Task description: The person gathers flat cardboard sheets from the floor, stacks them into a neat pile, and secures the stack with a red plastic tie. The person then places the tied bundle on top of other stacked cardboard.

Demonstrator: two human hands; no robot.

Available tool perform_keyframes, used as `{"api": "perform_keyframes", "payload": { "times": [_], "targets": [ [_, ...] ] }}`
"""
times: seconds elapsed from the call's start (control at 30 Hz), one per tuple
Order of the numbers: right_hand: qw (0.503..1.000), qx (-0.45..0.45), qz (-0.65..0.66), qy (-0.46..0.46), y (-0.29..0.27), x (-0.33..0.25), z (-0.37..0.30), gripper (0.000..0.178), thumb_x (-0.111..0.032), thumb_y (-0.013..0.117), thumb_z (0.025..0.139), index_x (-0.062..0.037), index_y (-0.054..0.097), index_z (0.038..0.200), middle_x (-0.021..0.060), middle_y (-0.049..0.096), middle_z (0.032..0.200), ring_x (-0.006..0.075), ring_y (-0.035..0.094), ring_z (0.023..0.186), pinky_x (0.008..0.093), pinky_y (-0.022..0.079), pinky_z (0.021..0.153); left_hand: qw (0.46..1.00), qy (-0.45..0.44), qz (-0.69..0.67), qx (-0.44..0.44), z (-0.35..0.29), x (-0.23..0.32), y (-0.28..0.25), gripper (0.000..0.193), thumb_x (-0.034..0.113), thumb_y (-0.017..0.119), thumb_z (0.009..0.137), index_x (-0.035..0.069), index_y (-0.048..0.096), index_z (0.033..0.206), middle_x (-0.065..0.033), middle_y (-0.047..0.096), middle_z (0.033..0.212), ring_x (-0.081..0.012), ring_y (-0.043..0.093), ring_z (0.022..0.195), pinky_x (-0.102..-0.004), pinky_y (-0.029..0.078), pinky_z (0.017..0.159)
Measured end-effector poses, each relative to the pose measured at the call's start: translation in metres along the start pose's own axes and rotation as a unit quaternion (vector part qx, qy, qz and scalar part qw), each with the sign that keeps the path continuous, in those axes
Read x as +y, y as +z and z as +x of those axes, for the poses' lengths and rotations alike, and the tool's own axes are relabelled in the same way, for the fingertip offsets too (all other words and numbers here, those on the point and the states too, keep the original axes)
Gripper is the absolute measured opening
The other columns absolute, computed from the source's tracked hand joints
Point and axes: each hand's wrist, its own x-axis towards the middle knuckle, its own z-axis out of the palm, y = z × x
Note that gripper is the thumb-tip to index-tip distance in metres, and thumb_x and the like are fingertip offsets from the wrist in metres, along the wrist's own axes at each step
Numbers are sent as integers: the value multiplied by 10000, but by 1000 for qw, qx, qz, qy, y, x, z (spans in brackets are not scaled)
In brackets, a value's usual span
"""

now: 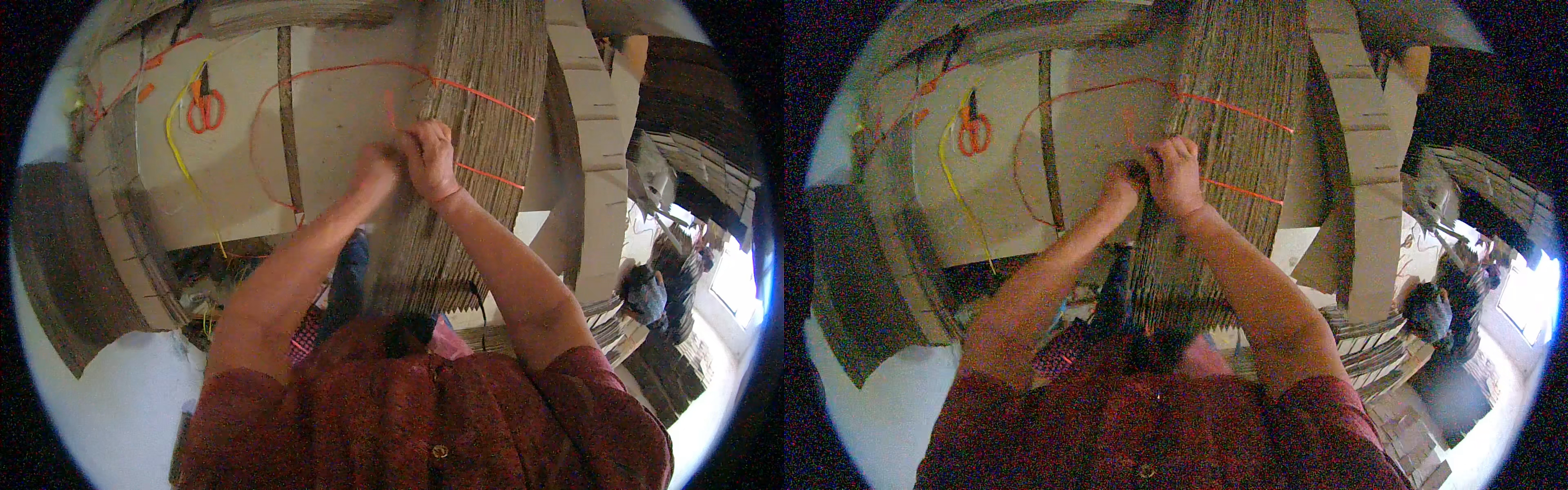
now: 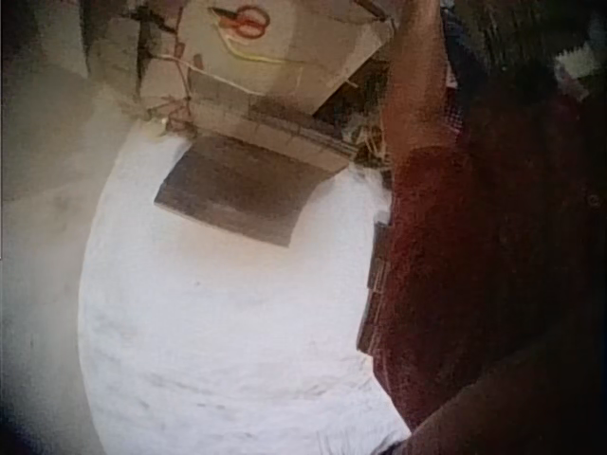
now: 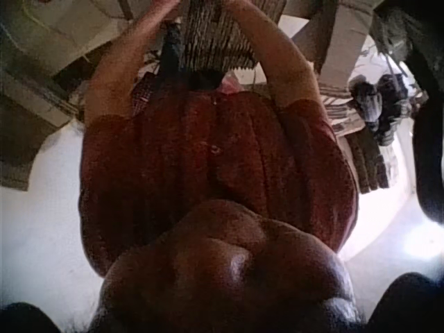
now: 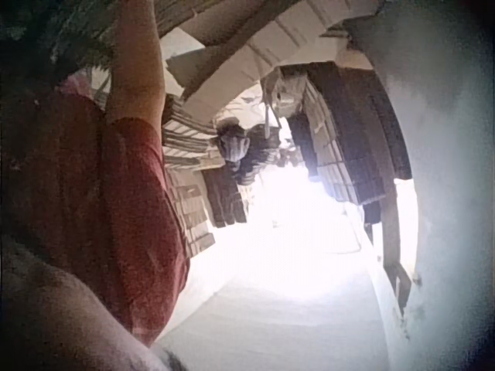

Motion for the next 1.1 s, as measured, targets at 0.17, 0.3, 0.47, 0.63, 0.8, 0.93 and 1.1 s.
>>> {"api": "perform_keyframes", "payload": {
  "times": [0.17,0.3,0.47,0.63,0.8,0.93,1.1],
  "targets": [
    [999,-47,-17,15,-11,-10,-2,129,-54,593,758,-62,605,885,94,587,822,310,544,805,383,417,746,985,54,-162,12,-32,22,19,147,60,536,768,-32,596,866,-159,624,828,-178,562,733,-349,443,654],
    [992,-102,-44,-59,-15,-7,-7,168,-45,594,760,-57,613,926,99,602,857,317,558,807,355,442,713,996,69,-10,54,-32,-6,31,139,93,548,802,-21,584,873,-118,611,793,-172,548,716,-342,436,639],
    [973,6,183,139,-82,-38,1,116,-63,556,827,-47,599,934,62,570,743,192,563,661,280,434,578,998,-32,-41,44,-33,-10,27,250,236,600,848,-11,559,849,-73,599,755,-145,516,663,-301,430,621],
    [933,139,107,315,-220,-66,33,108,-63,501,877,-30,573,951,-9,480,657,80,437,554,219,368,482,995,50,-38,76,-41,8,27,331,307,638,833,-13,555,847,-56,594,717,-132,525,637,-280,439,619],
    [932,120,121,321,-247,-57,25,135,-68,570,861,-53,575,995,-35,555,762,67,498,661,189,403,554,998,29,-10,47,-42,17,21,367,325,651,819,-30,559,833,-92,613,726,-172,557,648,-314,452,617],
    [979,-58,91,175,-179,-75,9,136,-30,577,838,-45,597,972,-46,542,841,41,491,696,210,414,573,998,2,55,33,-42,25,16,379,331,653,811,-38,570,816,-143,627,757,-218,595,688,-328,464,630],
    [982,-175,74,-19,-77,-31,-26,289,17,605,725,-55,589,1005,79,593,870,209,584,708,265,451,570,995,30,82,48,-44,28,17,262,210,615,803,-36,583,887,-178,638,797,-238,622,733,-347,480,657]
  ]
}}
